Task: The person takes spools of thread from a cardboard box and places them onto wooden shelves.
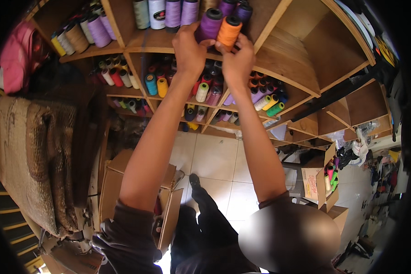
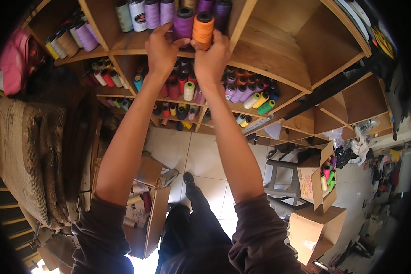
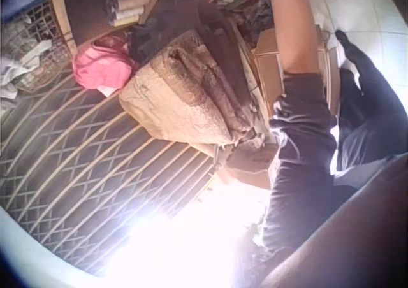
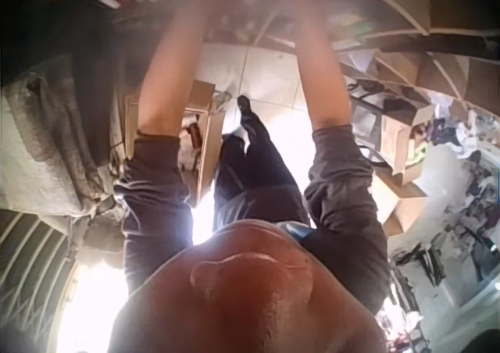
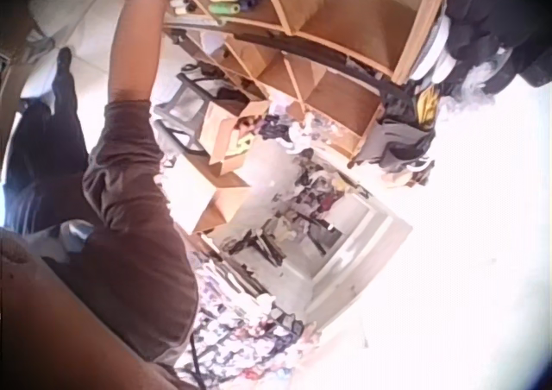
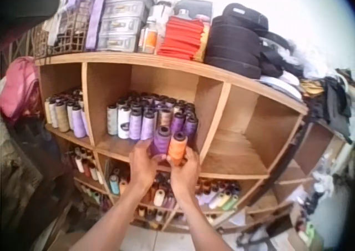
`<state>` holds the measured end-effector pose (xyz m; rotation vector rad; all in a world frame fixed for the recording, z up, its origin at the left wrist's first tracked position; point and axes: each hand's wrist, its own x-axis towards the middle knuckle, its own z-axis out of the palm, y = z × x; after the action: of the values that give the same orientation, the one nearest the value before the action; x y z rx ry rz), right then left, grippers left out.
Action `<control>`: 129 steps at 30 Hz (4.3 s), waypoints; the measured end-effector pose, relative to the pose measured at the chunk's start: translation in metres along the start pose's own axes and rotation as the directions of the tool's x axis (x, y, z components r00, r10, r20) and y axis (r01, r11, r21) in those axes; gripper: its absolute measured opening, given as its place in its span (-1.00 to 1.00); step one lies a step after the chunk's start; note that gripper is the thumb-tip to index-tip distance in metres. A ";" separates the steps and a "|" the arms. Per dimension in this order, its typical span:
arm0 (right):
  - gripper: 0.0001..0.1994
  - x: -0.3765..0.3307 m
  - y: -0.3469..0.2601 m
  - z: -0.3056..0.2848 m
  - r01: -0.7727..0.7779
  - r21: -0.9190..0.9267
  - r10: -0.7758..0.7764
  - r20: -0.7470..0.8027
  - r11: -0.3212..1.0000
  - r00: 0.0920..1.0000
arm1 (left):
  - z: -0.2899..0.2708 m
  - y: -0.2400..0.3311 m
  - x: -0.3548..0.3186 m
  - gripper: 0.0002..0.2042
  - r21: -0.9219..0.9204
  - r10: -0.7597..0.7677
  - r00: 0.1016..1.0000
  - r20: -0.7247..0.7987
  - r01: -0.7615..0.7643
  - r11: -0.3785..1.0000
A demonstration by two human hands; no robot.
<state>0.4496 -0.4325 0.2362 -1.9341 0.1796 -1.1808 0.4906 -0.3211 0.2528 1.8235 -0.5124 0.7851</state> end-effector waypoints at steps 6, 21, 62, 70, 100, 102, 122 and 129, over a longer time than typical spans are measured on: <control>-0.56 0.013 0.017 0.014 0.017 -0.061 -0.019 -0.023 0.998 1.000 | 0.023 0.000 0.011 -0.49 -0.004 -0.201 0.980 0.003 0.201 0.980; -0.50 0.023 0.005 0.028 -0.088 -0.311 0.081 -0.037 0.946 0.996 | 0.049 -0.024 0.014 -0.68 0.051 -0.090 0.975 -0.203 0.102 0.993; -0.58 -0.602 -0.075 0.064 0.496 0.399 -0.174 0.882 0.771 -0.439 | -0.342 -0.033 -0.660 -0.69 0.625 -0.985 0.145 -0.091 0.779 0.056; -0.48 -0.602 -0.055 0.074 0.484 0.307 -0.120 0.917 0.819 -0.380 | -0.320 -0.064 -0.653 -0.63 0.786 -0.999 -0.037 -0.016 0.617 -0.036; -0.44 -0.335 -0.138 -0.012 -0.760 -0.051 0.059 0.998 0.647 -0.016 | -0.380 0.038 -0.331 -0.54 -0.541 -0.920 0.376 -0.111 0.754 0.373; -0.44 -0.305 -0.150 -0.019 -0.767 0.003 0.078 0.994 0.642 0.070 | -0.357 0.027 -0.303 -0.55 -0.638 -0.887 0.458 -0.064 0.664 0.389; -0.37 -0.142 -0.109 -0.071 -0.673 0.469 0.170 0.735 0.572 0.656 | -0.178 0.065 -0.103 -0.26 -0.683 -0.431 0.815 0.387 0.567 0.460; -0.48 -0.098 -0.081 -0.077 -0.637 0.421 0.345 0.584 0.646 0.735 | -0.185 0.054 -0.051 -0.30 -0.223 -0.350 0.861 0.369 0.448 0.866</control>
<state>0.3119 -0.3763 0.2444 -1.3804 0.0721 -0.3014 0.3684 -0.1706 0.2972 1.6906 -0.4037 0.1106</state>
